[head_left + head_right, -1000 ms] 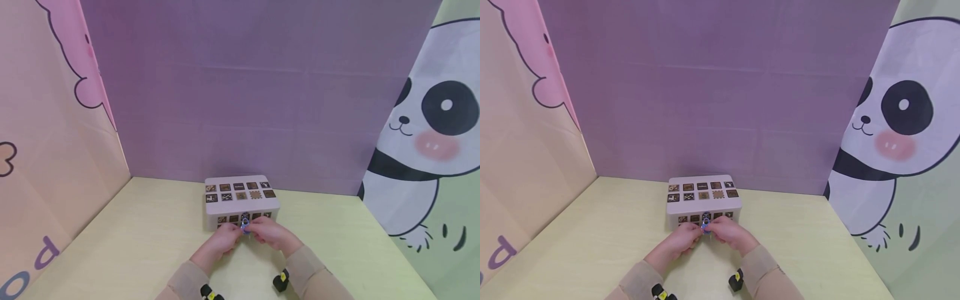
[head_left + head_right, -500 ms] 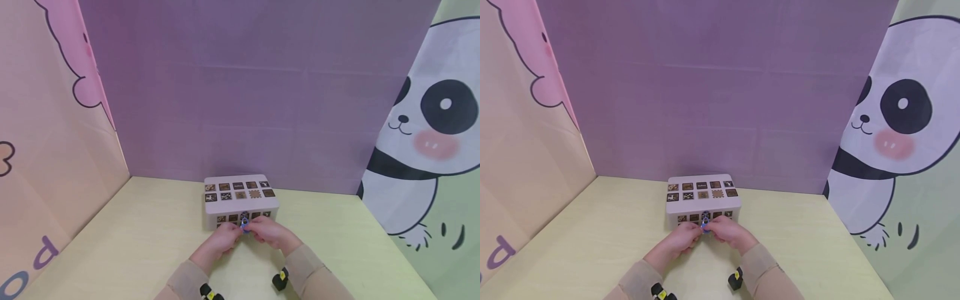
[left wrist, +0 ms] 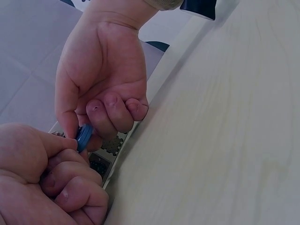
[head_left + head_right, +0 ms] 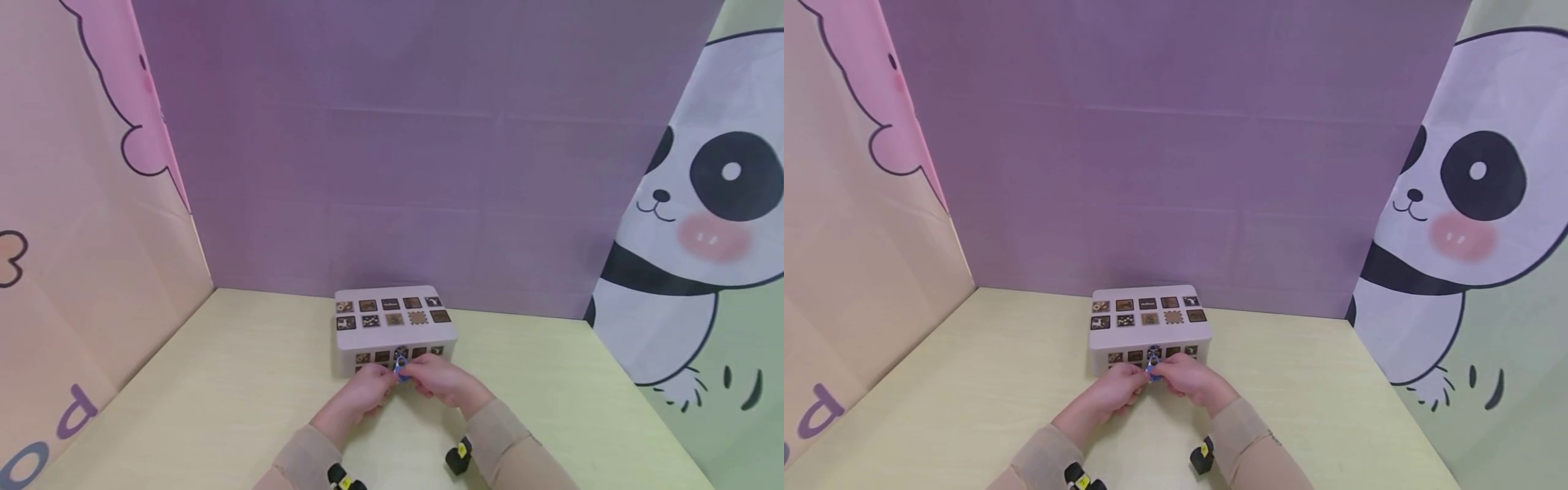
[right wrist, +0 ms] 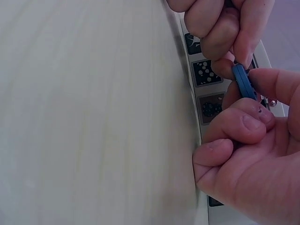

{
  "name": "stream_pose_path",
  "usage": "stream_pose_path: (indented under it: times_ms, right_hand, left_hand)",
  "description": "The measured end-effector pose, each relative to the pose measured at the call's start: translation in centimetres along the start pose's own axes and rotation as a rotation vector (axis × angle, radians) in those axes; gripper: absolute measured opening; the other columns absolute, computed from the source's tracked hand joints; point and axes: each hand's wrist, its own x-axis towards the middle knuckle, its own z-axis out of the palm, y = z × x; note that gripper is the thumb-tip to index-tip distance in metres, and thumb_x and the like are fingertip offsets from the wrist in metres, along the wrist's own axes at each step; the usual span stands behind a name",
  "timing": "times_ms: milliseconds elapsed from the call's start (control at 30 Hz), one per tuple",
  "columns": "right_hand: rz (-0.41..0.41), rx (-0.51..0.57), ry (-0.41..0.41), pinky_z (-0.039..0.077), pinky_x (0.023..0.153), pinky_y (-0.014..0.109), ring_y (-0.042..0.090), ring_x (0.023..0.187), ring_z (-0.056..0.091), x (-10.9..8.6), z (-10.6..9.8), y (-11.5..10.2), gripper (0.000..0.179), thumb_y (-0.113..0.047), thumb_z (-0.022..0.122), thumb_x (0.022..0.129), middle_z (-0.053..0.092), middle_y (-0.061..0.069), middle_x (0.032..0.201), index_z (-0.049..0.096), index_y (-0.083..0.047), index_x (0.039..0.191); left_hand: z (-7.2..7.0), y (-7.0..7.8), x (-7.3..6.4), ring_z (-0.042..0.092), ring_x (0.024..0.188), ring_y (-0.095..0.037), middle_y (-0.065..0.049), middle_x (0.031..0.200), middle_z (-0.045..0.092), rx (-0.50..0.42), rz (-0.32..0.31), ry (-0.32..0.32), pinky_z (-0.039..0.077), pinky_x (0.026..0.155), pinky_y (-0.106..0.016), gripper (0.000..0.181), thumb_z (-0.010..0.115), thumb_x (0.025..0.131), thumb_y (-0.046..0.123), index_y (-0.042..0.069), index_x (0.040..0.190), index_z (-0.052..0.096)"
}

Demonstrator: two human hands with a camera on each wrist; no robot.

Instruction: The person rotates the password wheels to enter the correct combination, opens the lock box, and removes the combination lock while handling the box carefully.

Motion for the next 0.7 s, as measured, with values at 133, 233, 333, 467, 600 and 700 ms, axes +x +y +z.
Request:
stream_pose_path:
  times_ms: [133,233,333,467,600,700]
  right_hand:
    - [0.006,0.004,0.001,0.027,0.05,0.021,0.009,0.05,0.034,0.0,-0.2,0.0,0.022,-0.016,0.06,0.1,0.044,-0.003,0.061,0.071,0.002,0.099]
    - [0.009,0.025,-0.005,0.028,0.051,0.021,0.009,0.052,0.034,0.0,-0.4,0.1,0.023,-0.018,0.06,0.101,0.043,-0.004,0.063,0.071,0.002,0.102]
    - [0.019,0.061,-0.009,0.028,0.052,0.021,0.009,0.054,0.033,-0.1,-0.7,0.3,0.026,-0.022,0.059,0.102,0.041,-0.005,0.065,0.07,0.002,0.105]
    - [0.039,0.087,-0.009,0.028,0.054,0.022,0.01,0.056,0.031,-0.3,-1.4,0.6,0.027,-0.025,0.057,0.104,0.039,-0.005,0.066,0.068,0.0,0.105]
    - [0.049,0.083,-0.011,0.028,0.054,0.021,0.01,0.058,0.031,-0.6,-2.1,0.9,0.029,-0.027,0.056,0.104,0.038,-0.005,0.068,0.065,0.001,0.108]
    - [0.056,0.085,-0.009,0.029,0.055,0.021,0.01,0.059,0.031,-0.8,-2.5,1.0,0.032,-0.028,0.058,0.103,0.04,-0.005,0.071,0.064,0.002,0.112]
  left_hand:
    - [0.0,-0.1,0.0,0.028,0.044,-0.006,0.008,0.056,0.036,0.008,-0.005,0.007,0.023,0.04,-0.02,0.024,0.054,0.102,0.013,-0.006,0.097,0.067]
    - [0.0,-0.1,0.1,0.029,0.044,-0.006,0.008,0.055,0.037,0.015,-0.008,0.005,0.024,0.041,-0.02,0.025,0.054,0.102,0.014,-0.006,0.097,0.067]
    - [-0.1,-0.1,0.1,0.029,0.044,-0.006,0.008,0.055,0.038,0.016,-0.006,0.005,0.025,0.041,-0.02,0.026,0.054,0.102,0.015,-0.006,0.097,0.068]
    - [-0.2,-0.2,0.1,0.029,0.044,-0.006,0.008,0.055,0.038,0.013,-0.013,0.009,0.026,0.041,-0.02,0.026,0.054,0.103,0.015,-0.005,0.099,0.069]
    - [-0.2,-0.1,0.1,0.029,0.044,-0.006,0.008,0.055,0.038,0.014,-0.021,0.011,0.026,0.041,-0.02,0.025,0.054,0.104,0.016,-0.004,0.1,0.07]
    - [-0.2,-0.1,0.1,0.029,0.045,-0.006,0.008,0.056,0.039,0.017,-0.027,0.013,0.026,0.042,-0.02,0.025,0.054,0.104,0.016,-0.003,0.101,0.07]
